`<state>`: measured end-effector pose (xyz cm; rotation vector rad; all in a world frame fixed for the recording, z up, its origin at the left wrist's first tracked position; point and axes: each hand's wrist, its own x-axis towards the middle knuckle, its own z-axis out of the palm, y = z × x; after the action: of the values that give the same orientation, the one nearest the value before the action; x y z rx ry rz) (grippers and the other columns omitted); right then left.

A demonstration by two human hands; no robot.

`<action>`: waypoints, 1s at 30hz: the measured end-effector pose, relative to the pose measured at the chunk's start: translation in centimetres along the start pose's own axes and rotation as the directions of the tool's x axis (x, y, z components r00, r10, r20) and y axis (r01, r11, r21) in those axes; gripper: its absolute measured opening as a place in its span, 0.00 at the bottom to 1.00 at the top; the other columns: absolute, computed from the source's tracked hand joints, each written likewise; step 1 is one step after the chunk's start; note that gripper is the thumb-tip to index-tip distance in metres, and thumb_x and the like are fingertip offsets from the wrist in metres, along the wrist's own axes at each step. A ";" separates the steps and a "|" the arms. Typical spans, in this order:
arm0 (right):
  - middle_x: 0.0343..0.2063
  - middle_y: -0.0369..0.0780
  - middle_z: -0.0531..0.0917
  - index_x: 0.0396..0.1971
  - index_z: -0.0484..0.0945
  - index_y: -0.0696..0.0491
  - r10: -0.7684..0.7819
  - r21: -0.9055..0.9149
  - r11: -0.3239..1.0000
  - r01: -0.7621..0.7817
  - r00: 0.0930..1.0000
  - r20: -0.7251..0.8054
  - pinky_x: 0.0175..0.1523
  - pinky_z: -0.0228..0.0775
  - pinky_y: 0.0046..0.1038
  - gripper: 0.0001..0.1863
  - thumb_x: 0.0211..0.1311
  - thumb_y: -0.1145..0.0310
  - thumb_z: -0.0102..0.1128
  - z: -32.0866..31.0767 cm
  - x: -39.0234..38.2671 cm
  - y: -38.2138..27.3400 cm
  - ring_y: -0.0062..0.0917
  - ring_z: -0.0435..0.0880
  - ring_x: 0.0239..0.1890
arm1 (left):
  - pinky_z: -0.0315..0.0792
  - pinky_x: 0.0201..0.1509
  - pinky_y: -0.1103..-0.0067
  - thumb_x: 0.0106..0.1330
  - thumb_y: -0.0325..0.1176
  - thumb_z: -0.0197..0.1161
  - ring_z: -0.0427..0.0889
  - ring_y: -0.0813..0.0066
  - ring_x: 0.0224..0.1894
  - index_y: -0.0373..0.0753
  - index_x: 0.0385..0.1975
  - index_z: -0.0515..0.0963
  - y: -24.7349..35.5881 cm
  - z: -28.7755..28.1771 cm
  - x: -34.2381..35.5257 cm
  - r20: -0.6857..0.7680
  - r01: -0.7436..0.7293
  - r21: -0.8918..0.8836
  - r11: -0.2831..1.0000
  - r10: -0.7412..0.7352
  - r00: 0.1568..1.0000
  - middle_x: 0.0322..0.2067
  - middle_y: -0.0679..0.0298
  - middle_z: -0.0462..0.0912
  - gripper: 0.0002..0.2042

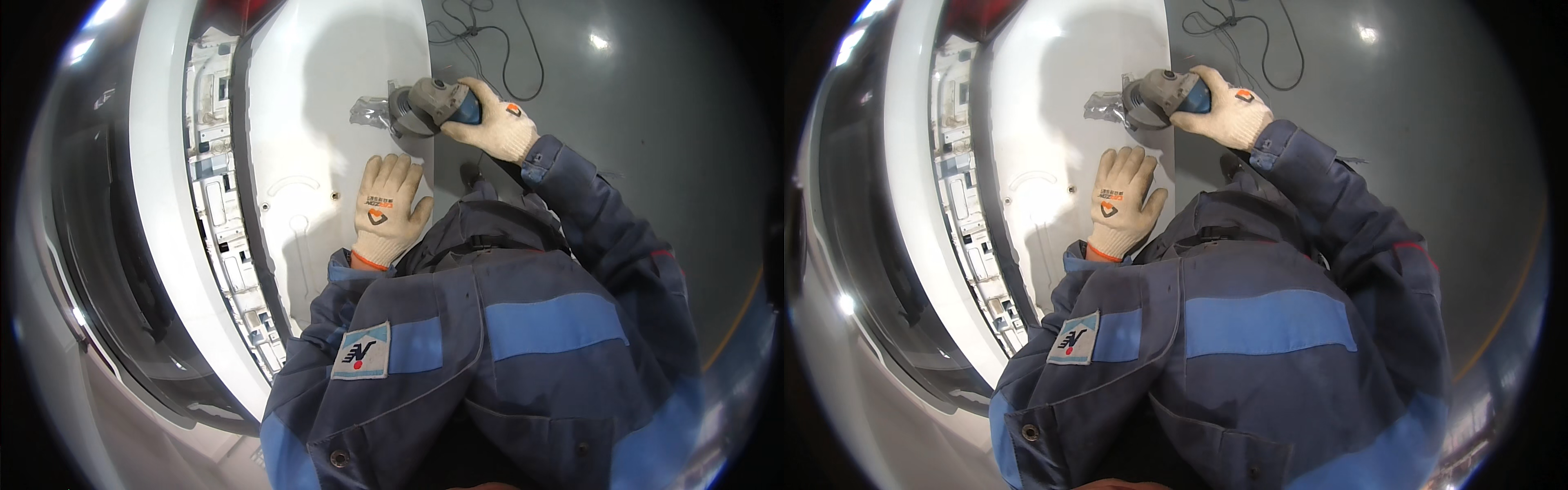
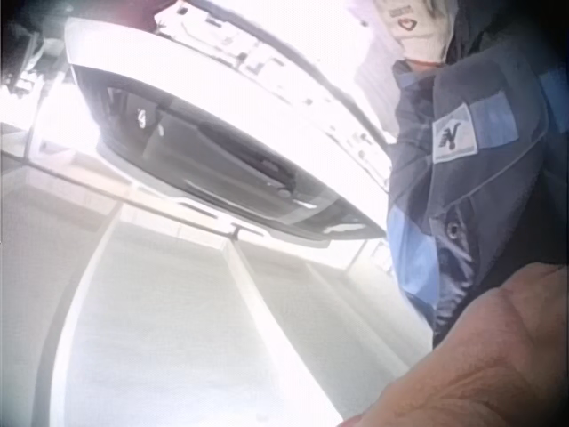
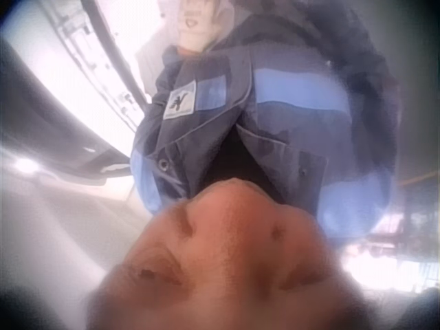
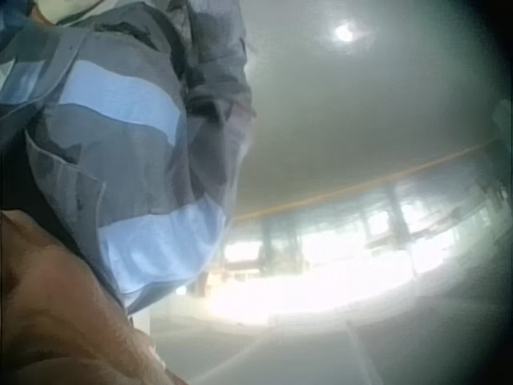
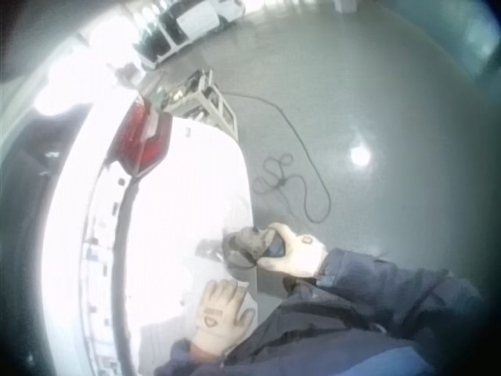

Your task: The person uses a hammer to tap the underside of a white car's trunk lid, then closes the trunk. They pick up an angle grinder and grind a spot on the trunk lid, creating sparks. The person then places the grinder on a tool cart and picks up a metal ruler.

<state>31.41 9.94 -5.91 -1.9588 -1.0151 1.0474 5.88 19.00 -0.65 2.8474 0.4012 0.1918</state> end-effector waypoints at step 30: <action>0.56 0.55 0.89 0.79 0.62 0.46 -0.108 -0.209 0.972 0.107 0.994 0.004 0.64 0.83 0.44 0.53 0.59 0.36 0.72 -0.5 -1.0 -2.7 0.51 0.91 0.56 | 0.70 0.72 0.49 0.52 0.32 0.78 0.81 0.45 0.61 0.32 0.53 0.82 -0.1 0.8 -1.8 -0.075 -0.028 -0.020 0.999 0.027 0.997 0.56 0.49 0.84 0.26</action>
<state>30.62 10.19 -3.08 -2.0454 -1.2558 0.9037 4.28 18.42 -1.65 2.8329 0.3728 0.3072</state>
